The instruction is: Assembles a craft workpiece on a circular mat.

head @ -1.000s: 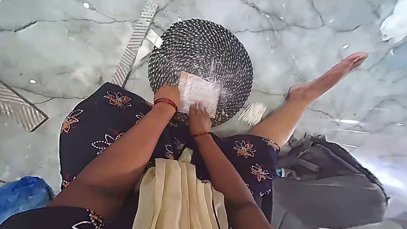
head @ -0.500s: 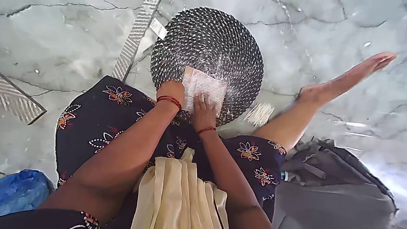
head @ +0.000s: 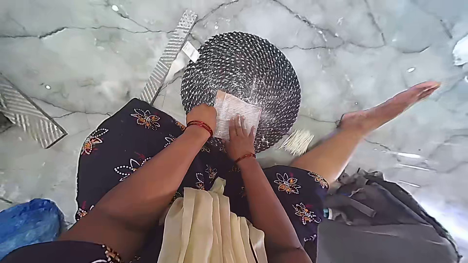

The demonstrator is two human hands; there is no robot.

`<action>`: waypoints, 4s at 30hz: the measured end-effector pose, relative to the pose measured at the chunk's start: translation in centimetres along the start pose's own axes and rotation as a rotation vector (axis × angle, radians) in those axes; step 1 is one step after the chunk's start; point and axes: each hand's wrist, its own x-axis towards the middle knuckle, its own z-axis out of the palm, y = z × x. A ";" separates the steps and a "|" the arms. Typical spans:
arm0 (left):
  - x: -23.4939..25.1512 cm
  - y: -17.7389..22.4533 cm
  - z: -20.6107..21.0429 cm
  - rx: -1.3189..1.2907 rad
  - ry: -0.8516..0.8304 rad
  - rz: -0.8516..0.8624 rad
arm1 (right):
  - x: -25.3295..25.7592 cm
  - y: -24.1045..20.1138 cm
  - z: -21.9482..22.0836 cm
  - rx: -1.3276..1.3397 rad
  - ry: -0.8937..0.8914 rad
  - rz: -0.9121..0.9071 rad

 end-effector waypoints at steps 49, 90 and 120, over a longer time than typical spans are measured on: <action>-0.4 0.3 -0.1 0.183 -0.070 -0.036 | -1.5 -0.3 2.6 0.043 0.525 -0.048; -0.7 0.2 2.5 -0.190 -0.265 0.346 | -2.1 3.9 -0.9 1.553 0.426 0.393; -0.7 -1.0 -0.8 -0.189 -0.019 0.307 | -5.2 16.5 -6.2 0.376 0.434 0.986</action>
